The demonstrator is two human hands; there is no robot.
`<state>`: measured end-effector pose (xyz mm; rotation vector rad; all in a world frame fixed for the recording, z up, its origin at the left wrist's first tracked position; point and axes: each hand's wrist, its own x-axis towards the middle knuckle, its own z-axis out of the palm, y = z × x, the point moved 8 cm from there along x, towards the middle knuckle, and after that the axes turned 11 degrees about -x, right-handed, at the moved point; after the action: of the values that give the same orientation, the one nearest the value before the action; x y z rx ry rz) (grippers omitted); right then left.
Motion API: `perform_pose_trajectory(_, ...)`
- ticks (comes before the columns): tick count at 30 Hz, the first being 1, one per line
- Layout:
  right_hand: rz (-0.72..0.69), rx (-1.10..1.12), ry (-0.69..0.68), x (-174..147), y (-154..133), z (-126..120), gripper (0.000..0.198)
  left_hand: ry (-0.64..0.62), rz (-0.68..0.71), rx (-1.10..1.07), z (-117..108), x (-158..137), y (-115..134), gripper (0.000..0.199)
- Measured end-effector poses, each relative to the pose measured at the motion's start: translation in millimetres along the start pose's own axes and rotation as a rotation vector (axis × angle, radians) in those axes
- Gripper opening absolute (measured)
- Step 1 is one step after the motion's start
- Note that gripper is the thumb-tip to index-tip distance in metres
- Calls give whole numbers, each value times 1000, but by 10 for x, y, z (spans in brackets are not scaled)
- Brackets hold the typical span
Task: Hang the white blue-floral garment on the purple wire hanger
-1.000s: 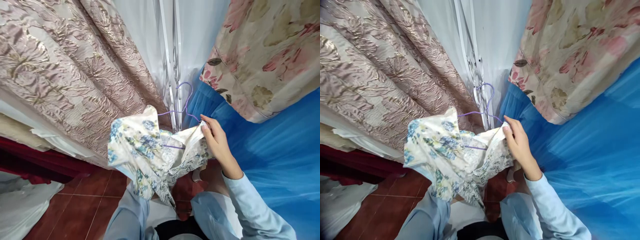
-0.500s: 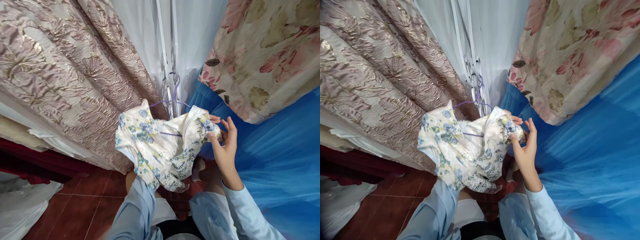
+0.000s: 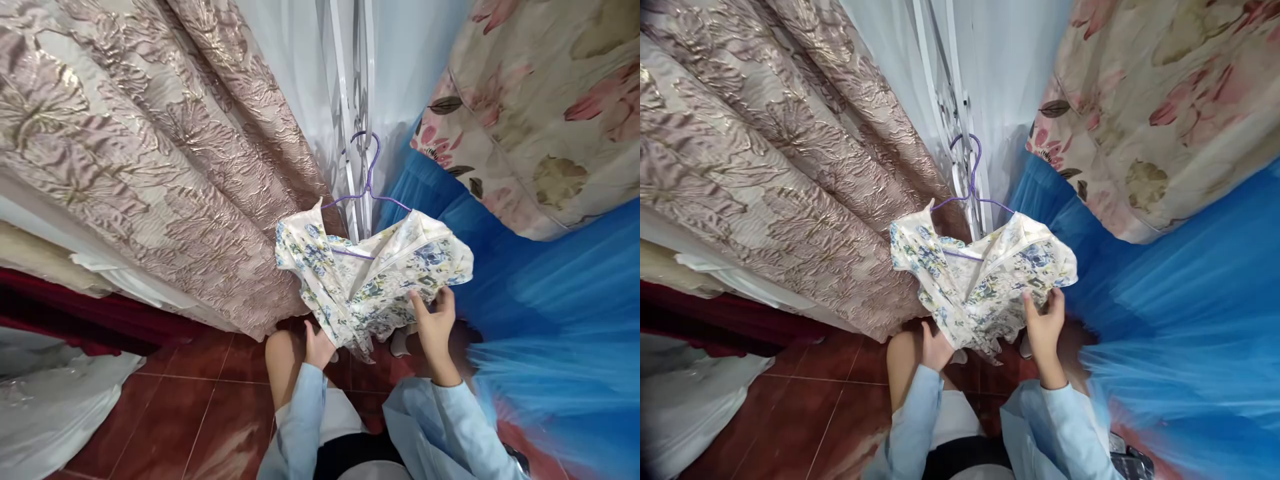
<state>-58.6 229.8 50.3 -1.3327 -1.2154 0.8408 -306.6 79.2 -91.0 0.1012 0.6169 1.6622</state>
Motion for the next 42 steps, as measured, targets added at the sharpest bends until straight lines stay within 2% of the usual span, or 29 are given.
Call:
perform_pose_trajectory(2, -128, -159, 240, -171, -17, -186, 64, 118, 78, 95, -168, -82, -14, 97)
perform_pose_trajectory(3, -186, -198, 317, -272, -50, -239, 60, 198, 137, 176, -241, -115, -14, 91)
perform_pose_trajectory(4, -227, -203, 330, -359, -80, -241, 51, 275, 198, 262, -290, -142, -17, 81)
perform_pose_trajectory(5, -247, -184, 275, -426, -100, -186, 39, 336, 252, 337, -310, -158, -29, 71)
perform_pose_trajectory(7, -231, -129, -13, -528, -109, 102, 24, 388, 317, 427, -272, -147, -94, 61)
perform_pose_trajectory(9, -171, -116, -344, -653, -75, 477, 24, 359, 319, 465, -182, -100, -198, 57)
perform_pose_trajectory(10, -137, -135, -447, -700, -46, 622, 27, 338, 309, 480, -139, -81, -248, 57)
perform_pose_trajectory(11, -106, -165, -491, -716, -12, 722, 30, 319, 299, 496, -105, -70, -288, 56)
perform_pose_trajectory(14, -58, -276, -454, -638, 70, 848, 29, 289, 291, 531, -65, -85, -338, 57)
perform_pose_trajectory(19, -98, -415, -453, -553, 87, 907, 31, 305, 290, 629, -86, -146, -233, 56)
perform_pose_trajectory(23, -114, -500, -495, -606, 92, 975, 33, 302, 282, 697, -52, -166, -147, 49)
perform_pose_trajectory(28, -113, -499, -556, -638, 145, 1102, 28, 300, 297, 723, -111, -163, -183, 47)
perform_pose_trajectory(30, -107, -462, -590, -647, 206, 1113, 27, 373, 395, 701, -205, -200, -140, 49)
perform_pose_trajectory(32, -92, -428, -614, -660, 305, 1078, 28, 486, 568, 690, -297, -296, -37, 53)
perform_pose_trajectory(35, -39, -385, -611, -675, 492, 950, 30, 625, 815, 824, -297, -469, 100, 55)
perform_pose_trajectory(37, -7, -345, -608, -687, 583, 867, 32, 575, 851, 980, -168, -451, 87, 47)
perform_pose_trajectory(40, 20, -261, -645, -729, 608, 817, 33, 313, 726, 1126, 117, -215, -116, 32)
perform_pose_trajectory(42, 46, -195, -680, -776, 573, 818, 33, 200, 665, 1143, 293, -59, -255, 29)
